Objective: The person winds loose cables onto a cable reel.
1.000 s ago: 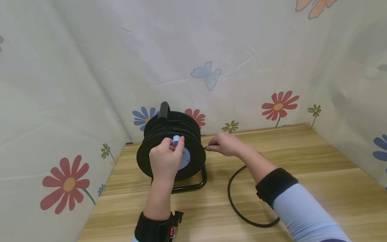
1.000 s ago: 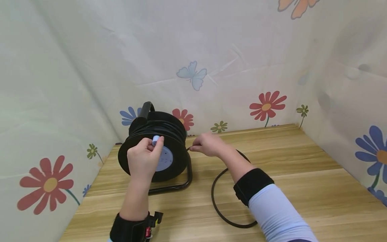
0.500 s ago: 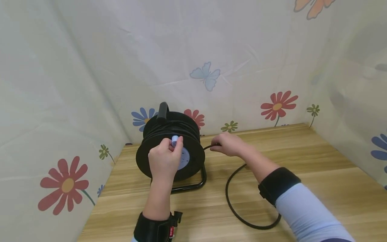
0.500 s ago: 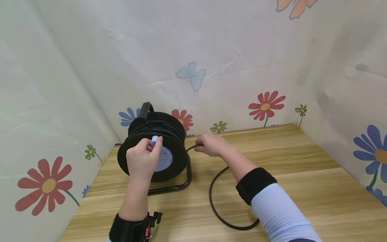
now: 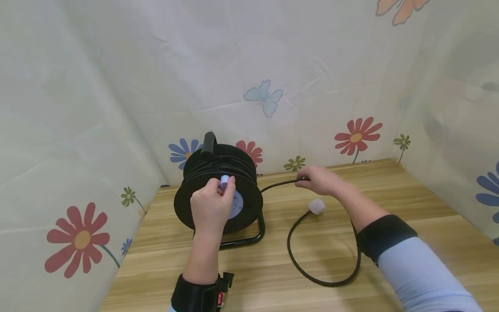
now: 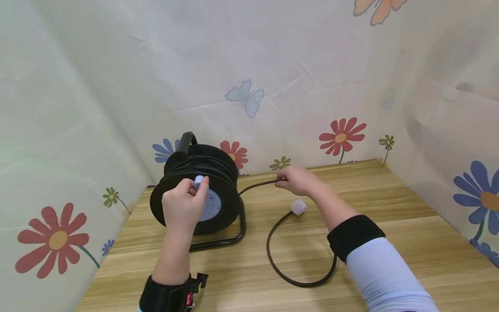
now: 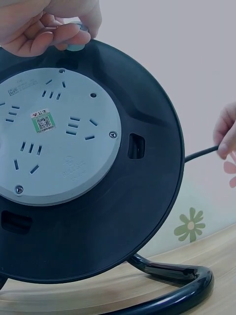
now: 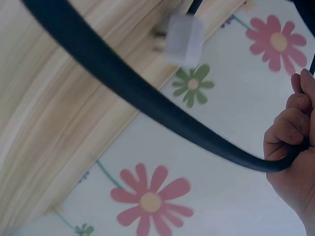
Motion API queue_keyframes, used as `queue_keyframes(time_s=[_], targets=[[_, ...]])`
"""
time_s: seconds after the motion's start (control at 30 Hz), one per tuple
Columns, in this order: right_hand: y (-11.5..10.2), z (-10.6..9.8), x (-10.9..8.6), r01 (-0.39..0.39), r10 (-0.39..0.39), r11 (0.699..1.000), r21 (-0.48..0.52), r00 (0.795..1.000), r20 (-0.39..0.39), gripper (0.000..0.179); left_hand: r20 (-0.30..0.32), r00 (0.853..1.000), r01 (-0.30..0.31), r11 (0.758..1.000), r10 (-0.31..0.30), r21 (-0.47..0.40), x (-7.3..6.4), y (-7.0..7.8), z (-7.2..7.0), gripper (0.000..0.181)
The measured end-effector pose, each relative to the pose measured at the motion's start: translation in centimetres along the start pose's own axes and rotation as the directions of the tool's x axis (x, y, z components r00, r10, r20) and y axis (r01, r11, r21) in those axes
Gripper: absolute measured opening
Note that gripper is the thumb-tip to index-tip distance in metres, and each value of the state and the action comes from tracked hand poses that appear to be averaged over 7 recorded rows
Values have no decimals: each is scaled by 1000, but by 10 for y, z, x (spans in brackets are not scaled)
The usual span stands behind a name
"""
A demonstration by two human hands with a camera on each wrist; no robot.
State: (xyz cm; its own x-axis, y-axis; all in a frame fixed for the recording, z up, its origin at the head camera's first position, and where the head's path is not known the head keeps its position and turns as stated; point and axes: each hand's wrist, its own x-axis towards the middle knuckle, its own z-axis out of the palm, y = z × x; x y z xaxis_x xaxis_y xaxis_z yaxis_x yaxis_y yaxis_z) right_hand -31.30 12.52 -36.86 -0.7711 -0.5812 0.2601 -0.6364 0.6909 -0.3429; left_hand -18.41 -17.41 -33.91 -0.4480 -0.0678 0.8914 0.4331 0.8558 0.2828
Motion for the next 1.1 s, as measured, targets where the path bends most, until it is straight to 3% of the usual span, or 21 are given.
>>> queue_keyframes(time_s=[0.27, 0.47, 0.63, 0.87, 1.1], targets=[[31, -20, -21, -100, 101, 995, 20, 993, -62, 16, 8, 1000, -6, 1000, 6, -3, -2, 2, 0, 37], [50, -35, -36, -104, 107, 994, 33, 985, -138, 14, 3, 1000, -18, 1000, 18, -18, -4, 3, 2, 36], [65, -44, -49, -142, 140, 990, 4, 973, -184, 24, 7, 1000, -22, 999, 22, -27, -5, 4, 2, 37], [72, -50, -59, -207, 198, 978, -28, 962, -186, 31, 16, 1000, -11, 1000, 12, -21, -5, 2, 2, 37], [70, -50, -58, -221, 213, 975, -28, 962, -168, 33, 8, 1000, -18, 999, 19, -26, -5, 1, 3, 37]])
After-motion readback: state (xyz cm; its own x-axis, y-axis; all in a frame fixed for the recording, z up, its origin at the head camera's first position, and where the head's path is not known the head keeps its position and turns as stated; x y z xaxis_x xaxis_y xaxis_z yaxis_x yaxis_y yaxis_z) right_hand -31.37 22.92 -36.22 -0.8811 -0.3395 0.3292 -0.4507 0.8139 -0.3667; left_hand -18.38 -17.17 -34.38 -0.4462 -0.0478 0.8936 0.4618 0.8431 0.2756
